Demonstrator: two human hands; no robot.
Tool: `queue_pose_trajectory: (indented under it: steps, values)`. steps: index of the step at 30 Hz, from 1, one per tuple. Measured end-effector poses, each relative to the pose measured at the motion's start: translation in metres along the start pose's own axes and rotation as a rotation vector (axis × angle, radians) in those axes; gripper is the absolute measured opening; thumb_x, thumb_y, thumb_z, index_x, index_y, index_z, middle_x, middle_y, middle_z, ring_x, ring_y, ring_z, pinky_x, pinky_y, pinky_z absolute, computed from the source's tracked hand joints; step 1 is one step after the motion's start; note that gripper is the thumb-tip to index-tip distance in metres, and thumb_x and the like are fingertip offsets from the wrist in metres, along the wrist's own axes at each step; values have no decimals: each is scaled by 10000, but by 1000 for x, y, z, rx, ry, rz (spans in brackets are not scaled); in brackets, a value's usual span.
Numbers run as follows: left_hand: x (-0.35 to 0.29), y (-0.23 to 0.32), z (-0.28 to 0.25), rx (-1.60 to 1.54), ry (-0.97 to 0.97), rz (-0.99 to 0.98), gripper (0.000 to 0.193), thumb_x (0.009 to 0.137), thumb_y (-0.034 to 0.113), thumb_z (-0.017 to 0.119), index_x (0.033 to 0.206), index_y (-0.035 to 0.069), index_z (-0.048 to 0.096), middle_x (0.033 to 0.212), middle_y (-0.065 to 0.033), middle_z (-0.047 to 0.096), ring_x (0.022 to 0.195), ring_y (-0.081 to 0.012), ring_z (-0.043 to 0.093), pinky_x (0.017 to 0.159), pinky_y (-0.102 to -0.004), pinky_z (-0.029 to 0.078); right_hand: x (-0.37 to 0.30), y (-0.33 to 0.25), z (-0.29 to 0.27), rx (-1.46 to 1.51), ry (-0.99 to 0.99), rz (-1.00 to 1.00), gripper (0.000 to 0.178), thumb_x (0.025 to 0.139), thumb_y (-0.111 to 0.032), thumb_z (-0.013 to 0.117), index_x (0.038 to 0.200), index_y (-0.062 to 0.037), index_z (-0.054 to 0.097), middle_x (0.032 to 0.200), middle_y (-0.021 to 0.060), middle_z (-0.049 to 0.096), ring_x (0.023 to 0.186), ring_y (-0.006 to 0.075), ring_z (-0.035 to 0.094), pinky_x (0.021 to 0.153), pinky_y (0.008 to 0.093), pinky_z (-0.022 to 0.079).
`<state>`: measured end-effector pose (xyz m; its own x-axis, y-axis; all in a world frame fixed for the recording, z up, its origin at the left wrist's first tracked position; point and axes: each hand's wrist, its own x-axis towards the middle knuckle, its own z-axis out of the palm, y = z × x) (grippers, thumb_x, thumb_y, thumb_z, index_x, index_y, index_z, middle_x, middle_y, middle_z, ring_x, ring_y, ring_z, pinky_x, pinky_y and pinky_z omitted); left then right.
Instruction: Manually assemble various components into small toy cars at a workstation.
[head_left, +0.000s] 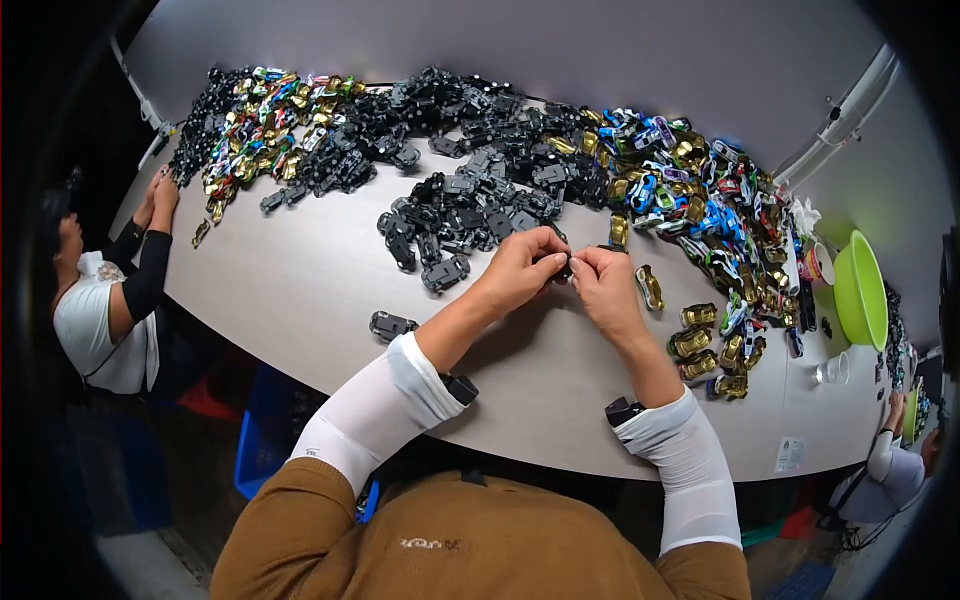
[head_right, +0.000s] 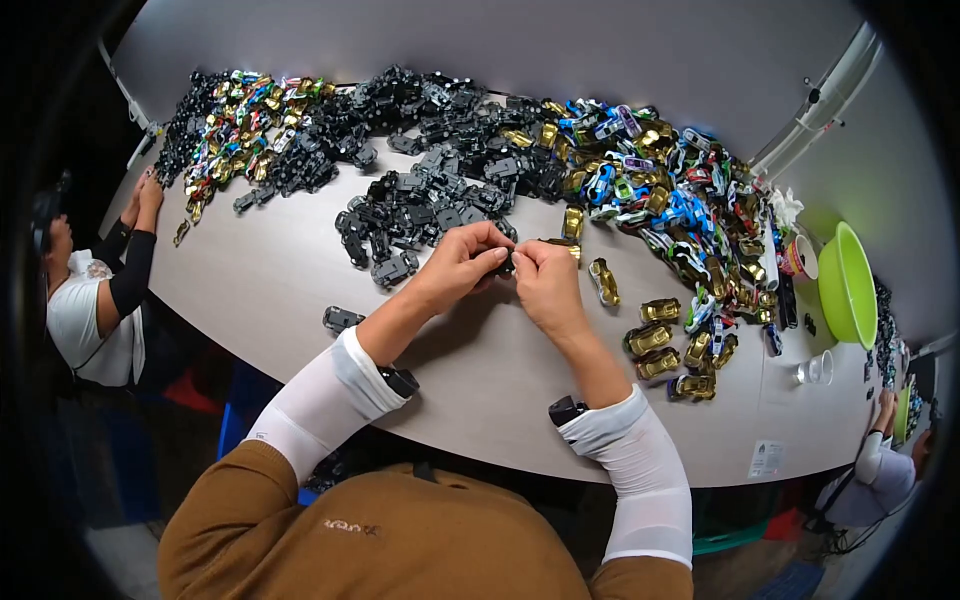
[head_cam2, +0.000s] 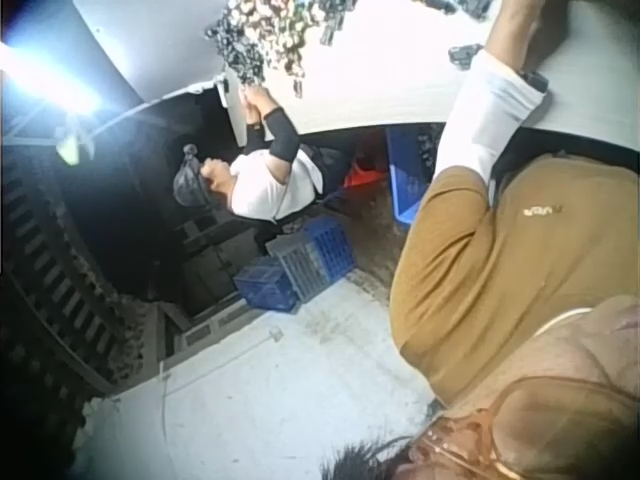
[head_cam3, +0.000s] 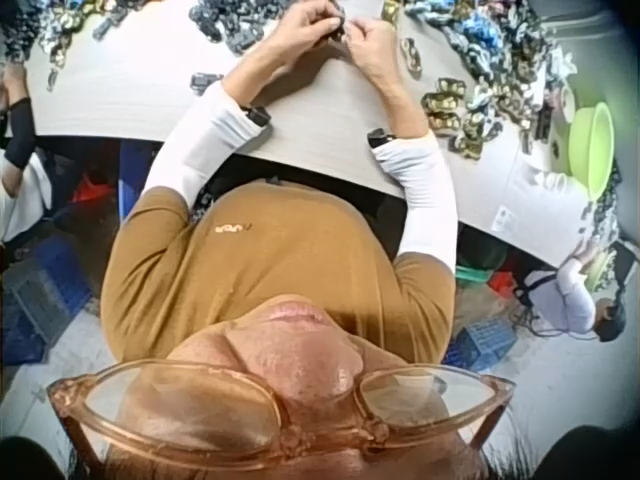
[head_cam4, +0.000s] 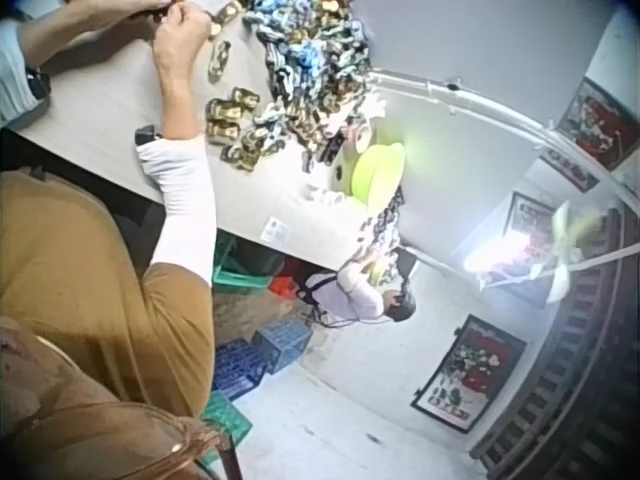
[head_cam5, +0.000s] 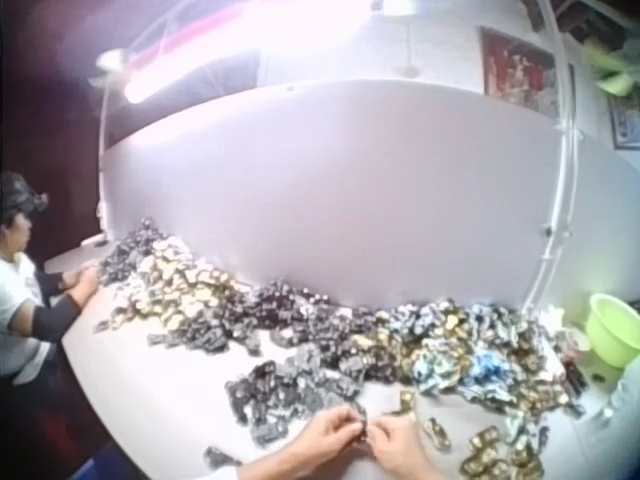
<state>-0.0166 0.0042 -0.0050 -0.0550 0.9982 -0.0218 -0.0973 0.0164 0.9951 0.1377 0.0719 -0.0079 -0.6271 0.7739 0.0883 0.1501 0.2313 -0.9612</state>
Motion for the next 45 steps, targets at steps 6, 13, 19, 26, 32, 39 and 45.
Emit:
queue_pose_trajectory:
  steps: [6, 13, 19, 26, 32, 39, 45]
  values:
    - [5, 19, -10, -31, 147, 146, 161, 922, 115, 547, 1050, 21, 573, 763, -26, 614, 538, -48, 516, 443, -192, 391, 2, -21, 5, 277, 94, 59, 171, 939, -133, 538, 884, -19, 653, 616, -45, 536, 545, 27, 463, 496, 179, 363]
    - [-12, 100, -72, -457, 412, 400, 245, 920, 254, 545, 1042, 46, 589, 819, -119, 636, 582, -90, 527, 457, -186, 373, -11, -35, 31, -154, -90, -138, 178, 769, -120, 735, 725, -37, 583, 571, -32, 514, 498, 32, 432, 464, 207, 347]
    - [-27, 118, -103, -516, 490, 545, 153, 887, 198, 578, 937, 55, 601, 750, -112, 645, 536, -100, 514, 461, -207, 380, -35, -68, 99, -714, -476, -731, 446, 748, -320, 721, 1140, -175, 564, 1075, 176, 555, 626, 283, 637, 534, 366, 508]
    - [-52, 70, -161, 616, 626, 192, 174, 847, 207, 648, 896, 43, 620, 702, -48, 638, 591, -72, 526, 519, -242, 419, -32, -60, 121, -778, -636, -777, 275, 832, -320, 626, 1041, -146, 586, 1257, 191, 499, 613, 294, 641, 552, 377, 517]
    - [-94, 29, -166, 1014, 496, -191, 176, 771, 167, 679, 791, -5, 646, 715, -94, 651, 666, -181, 602, 644, -316, 486, -30, -45, 83, -1034, -398, -608, 195, 871, -314, 593, 1033, -206, 613, 1159, 109, 573, 609, 252, 637, 516, 371, 501]
    - [-99, 48, -156, 1039, 162, -230, 230, 709, 173, 721, 850, -3, 676, 779, -131, 675, 725, -226, 643, 693, -337, 501, -18, -31, 42, -1250, -199, -417, 60, 794, -113, 574, 849, -94, 589, 878, 110, 592, 623, 304, 631, 541, 411, 502]
    - [-79, 49, -133, 1211, 371, -208, 447, 613, 290, 817, 933, 32, 642, 878, -167, 673, 881, -324, 639, 799, -394, 494, -5, -19, 12, -1175, -70, -308, 131, 775, -46, 559, 884, -86, 619, 912, 108, 632, 765, 331, 634, 672, 430, 510]
